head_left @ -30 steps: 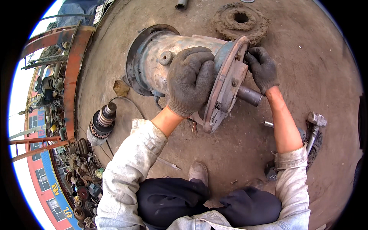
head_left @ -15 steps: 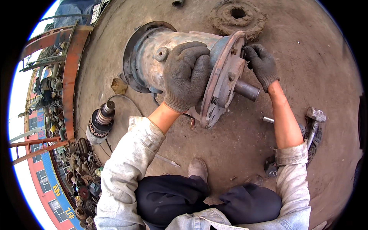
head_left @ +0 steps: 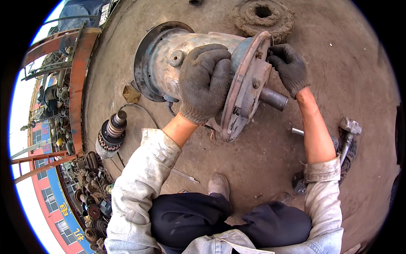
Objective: The person is repairing a mechanical part, likely a brake drum or hub assembly. They use a hammer and a cordless drill to remove and adjust components, including bolts and a circular metal piece.
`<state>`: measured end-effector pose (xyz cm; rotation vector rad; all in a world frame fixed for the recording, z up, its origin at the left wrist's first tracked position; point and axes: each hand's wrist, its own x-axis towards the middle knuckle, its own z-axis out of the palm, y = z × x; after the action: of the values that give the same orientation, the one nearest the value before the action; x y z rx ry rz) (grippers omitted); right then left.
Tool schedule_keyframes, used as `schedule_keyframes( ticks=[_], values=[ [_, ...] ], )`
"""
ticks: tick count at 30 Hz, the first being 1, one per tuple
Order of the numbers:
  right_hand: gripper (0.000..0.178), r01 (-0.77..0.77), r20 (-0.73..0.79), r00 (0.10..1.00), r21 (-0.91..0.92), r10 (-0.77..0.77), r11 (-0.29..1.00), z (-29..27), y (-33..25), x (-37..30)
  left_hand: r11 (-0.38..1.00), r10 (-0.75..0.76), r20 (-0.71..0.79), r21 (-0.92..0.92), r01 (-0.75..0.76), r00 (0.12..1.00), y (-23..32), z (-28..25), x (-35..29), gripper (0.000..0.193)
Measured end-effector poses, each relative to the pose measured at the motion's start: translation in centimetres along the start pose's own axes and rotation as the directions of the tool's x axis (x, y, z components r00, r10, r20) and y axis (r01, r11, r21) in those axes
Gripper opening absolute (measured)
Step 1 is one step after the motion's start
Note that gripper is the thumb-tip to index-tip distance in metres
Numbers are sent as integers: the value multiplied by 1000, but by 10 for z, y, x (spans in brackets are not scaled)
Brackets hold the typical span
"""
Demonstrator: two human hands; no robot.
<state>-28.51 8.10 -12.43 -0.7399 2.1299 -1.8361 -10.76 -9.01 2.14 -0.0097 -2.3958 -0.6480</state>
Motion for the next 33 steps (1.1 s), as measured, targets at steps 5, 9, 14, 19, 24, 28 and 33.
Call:
schedule_keyframes(
  ticks=[5,9,14,19,24,28,33],
  values=[
    [23,80,-53,994,-200,-93,976,2,5,0,1000,9,-8,-15,-9,1000,-2,4,0,11],
    [39,-145,40,988,-48,147,988,-1,7,12,1000,27,-20,-11,-27,999,-4,6,0,11],
    [46,-411,180,910,298,372,861,4,-4,9,999,32,-22,-11,-33,999,-6,0,-2,11],
    [44,81,-48,995,-47,-84,996,5,20,6,999,22,-31,-36,-23,999,-3,7,1,10],
    [42,-528,280,840,223,466,819,-5,5,18,1000,27,-31,0,-27,999,-4,0,-1,10],
    [42,58,-9,998,-129,-60,990,-2,0,3,999,33,-42,-39,-35,999,-4,6,-1,9],
    [39,-358,236,920,173,314,918,-17,13,21,997,31,-58,-68,-35,998,-1,12,3,9]
  ],
)
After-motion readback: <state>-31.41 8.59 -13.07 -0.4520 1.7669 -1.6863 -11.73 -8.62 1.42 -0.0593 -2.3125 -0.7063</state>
